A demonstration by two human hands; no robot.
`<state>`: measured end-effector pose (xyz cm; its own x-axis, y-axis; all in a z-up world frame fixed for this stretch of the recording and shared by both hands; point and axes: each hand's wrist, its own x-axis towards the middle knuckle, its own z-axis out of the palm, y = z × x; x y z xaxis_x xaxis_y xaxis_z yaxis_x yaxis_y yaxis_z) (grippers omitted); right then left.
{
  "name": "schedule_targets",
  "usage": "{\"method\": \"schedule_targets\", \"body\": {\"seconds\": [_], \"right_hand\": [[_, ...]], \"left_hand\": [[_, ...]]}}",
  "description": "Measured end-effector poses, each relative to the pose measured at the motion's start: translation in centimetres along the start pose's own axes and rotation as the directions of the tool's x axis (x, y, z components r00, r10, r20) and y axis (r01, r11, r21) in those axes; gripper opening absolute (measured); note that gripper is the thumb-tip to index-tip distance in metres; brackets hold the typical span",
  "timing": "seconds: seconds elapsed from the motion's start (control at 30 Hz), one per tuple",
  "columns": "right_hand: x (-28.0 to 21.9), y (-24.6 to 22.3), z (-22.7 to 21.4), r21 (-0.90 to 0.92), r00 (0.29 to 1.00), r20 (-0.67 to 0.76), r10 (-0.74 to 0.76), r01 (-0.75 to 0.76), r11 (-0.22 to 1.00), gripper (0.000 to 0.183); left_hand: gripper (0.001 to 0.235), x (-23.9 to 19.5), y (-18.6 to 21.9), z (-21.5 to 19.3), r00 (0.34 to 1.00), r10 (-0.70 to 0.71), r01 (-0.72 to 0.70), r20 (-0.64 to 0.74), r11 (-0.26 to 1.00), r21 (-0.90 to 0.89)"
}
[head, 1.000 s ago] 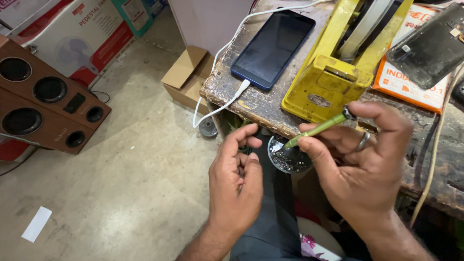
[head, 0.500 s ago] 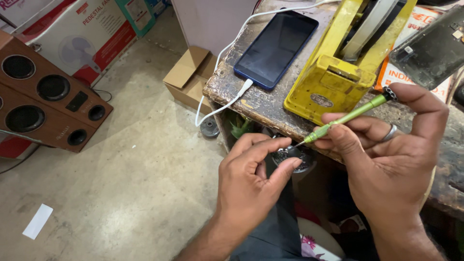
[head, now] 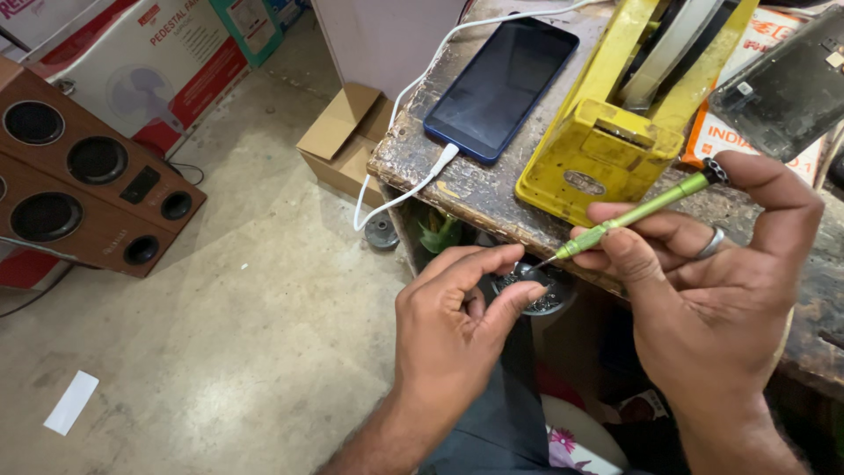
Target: The person uses a green-handled screwdriver to remove screws from a disassembled mobile phone. They place the screws into a small metal container and continue working on the phone chassis.
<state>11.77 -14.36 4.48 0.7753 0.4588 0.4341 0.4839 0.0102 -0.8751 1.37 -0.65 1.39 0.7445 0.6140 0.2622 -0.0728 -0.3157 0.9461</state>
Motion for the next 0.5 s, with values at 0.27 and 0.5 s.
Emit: {"method": "schedule_targets", "body": {"seconds": [0.27, 0.5], "right_hand": [[-0.01, 0.07, -0.19, 0.01, 1.0, 0.025, -0.001, 0.001, 1.0, 0.055], [-0.19, 0.01, -0.15, 0.081, 1.0, 0.008, 0.017, -0.017, 0.997, 0.058]], "left_hand": [[0.022, -0.08, -0.27, 0.12, 0.999, 0.041, -0.041, -0.002, 0.999, 0.005], [0.015, -0.2, -0.43, 0.32, 0.998, 0.065, -0.065, -0.011, 0.998, -0.022]]}}
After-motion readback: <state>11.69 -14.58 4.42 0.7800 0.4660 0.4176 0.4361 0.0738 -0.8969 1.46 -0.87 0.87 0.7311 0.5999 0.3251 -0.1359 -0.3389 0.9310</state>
